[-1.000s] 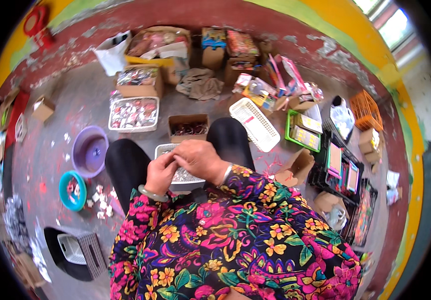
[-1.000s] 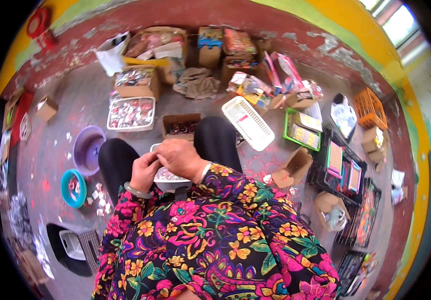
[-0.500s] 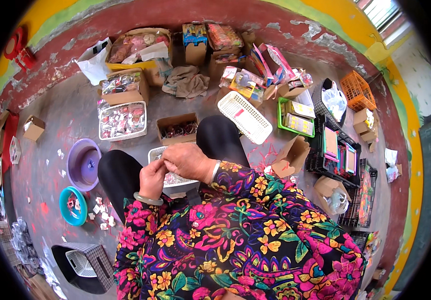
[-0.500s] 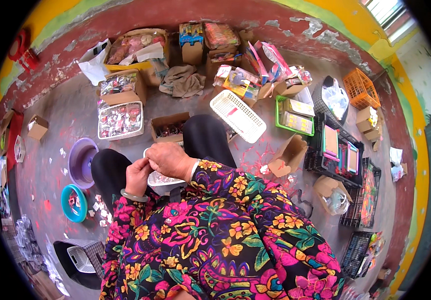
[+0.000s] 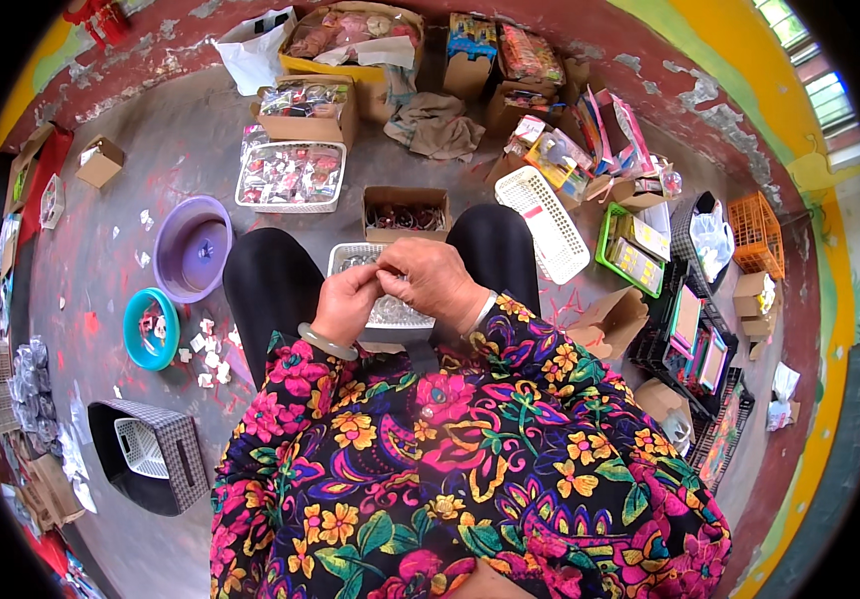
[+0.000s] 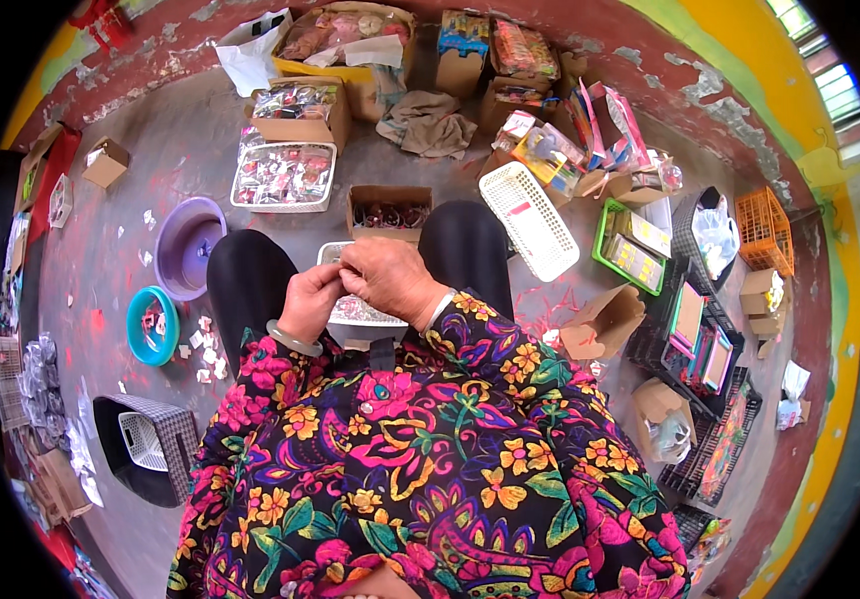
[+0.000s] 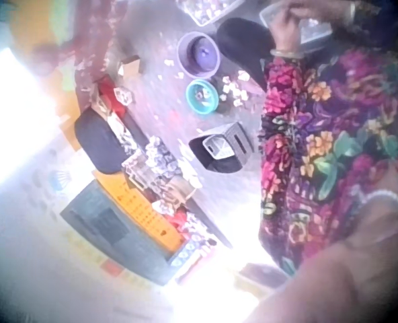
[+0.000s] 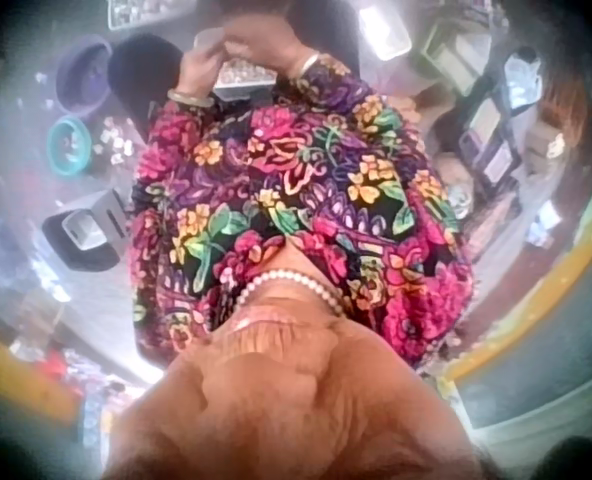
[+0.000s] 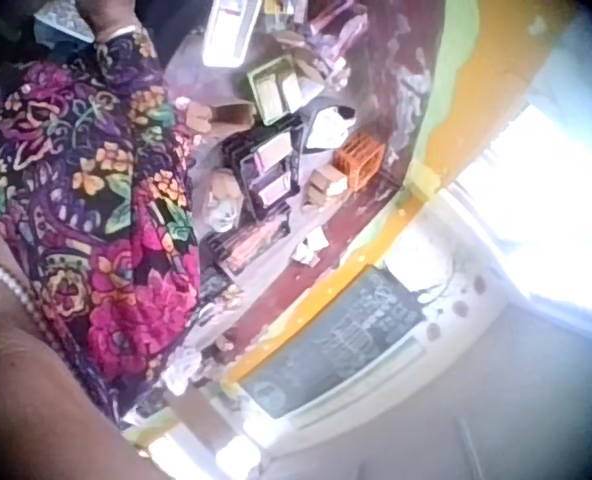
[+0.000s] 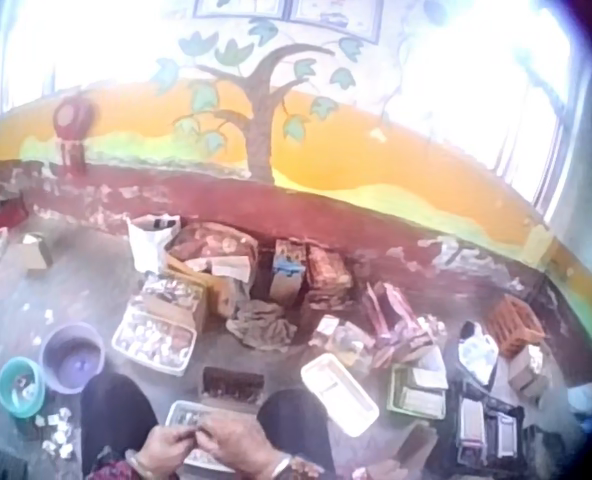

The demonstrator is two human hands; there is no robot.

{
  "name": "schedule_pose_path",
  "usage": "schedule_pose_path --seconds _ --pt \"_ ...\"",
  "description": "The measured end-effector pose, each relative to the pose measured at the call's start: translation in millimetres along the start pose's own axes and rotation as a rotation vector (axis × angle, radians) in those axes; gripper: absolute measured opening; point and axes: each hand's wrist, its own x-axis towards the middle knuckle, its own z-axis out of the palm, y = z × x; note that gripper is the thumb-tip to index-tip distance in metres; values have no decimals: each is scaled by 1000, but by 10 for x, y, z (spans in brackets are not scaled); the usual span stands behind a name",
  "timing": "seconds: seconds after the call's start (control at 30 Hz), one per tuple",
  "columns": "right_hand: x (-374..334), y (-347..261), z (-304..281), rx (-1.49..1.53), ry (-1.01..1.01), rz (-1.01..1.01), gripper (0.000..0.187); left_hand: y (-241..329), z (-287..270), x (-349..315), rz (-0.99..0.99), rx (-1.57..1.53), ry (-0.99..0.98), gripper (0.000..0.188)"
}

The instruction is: The person sits on the floor surrounded by boxes and baskets, picking up small hair accessories from a white tray. They place each item into a small clear plastic bag, seal the bag, and set it aside. The process is repeated for multiple items.

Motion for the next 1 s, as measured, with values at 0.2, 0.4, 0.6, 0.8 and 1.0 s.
schedule_pose_path --seconds 0.2,0.4,0.6,0.8,1.0 --pt "-11 62 3 149 -2 82 12 -84 -30 25 25 36 -27 19" --pt "8 38 -39 26 -4 -39 11 -28 -11 11 19 45 40 18" --pt "-6 38 -23 90 -28 12 12 -115 -13 15 77 93 40 17" --pt "-19 119 1 254 -69 101 11 -108 -33 7 95 187 11 17" --pt "11 24 -67 155 -57 26 11 -51 -17 -4 81 163 35 18"
